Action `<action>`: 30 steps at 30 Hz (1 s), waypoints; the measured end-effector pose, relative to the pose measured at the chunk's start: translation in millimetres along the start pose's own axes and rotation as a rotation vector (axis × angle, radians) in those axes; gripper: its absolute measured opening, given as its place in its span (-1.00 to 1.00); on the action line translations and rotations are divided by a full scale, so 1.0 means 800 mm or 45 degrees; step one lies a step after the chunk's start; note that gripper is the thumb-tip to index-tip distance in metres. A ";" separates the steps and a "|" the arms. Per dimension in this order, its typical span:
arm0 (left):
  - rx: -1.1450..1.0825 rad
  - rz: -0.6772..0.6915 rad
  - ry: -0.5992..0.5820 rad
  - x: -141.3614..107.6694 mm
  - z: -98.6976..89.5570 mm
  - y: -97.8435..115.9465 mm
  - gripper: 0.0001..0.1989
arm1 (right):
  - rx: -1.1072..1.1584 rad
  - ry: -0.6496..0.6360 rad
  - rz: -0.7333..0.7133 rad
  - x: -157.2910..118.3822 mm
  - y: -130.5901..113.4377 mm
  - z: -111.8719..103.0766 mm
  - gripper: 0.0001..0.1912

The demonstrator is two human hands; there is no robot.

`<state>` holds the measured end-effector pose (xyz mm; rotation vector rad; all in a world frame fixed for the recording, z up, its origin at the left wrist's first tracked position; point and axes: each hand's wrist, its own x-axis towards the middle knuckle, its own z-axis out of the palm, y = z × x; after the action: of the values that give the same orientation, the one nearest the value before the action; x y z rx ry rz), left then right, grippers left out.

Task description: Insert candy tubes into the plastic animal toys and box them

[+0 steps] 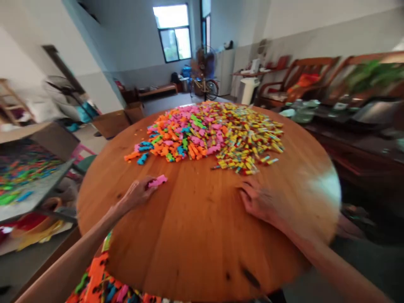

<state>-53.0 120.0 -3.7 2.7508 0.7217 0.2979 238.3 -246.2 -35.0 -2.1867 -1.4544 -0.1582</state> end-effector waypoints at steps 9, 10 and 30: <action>-0.008 0.532 -0.111 -0.003 0.042 0.163 -0.75 | 0.196 -0.222 -0.160 0.021 -0.069 0.009 -0.76; 0.010 0.535 -0.111 -0.001 0.045 0.172 -0.75 | 0.224 -0.221 -0.176 0.022 -0.071 0.009 -0.75; 0.011 0.641 -0.023 0.009 0.068 0.197 -0.78 | -0.012 -0.157 0.026 0.028 -0.070 0.002 -0.82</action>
<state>37.8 -20.1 -3.4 2.9008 0.0114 0.3681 197.6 -210.1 -9.1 -2.2527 -1.4996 -0.0232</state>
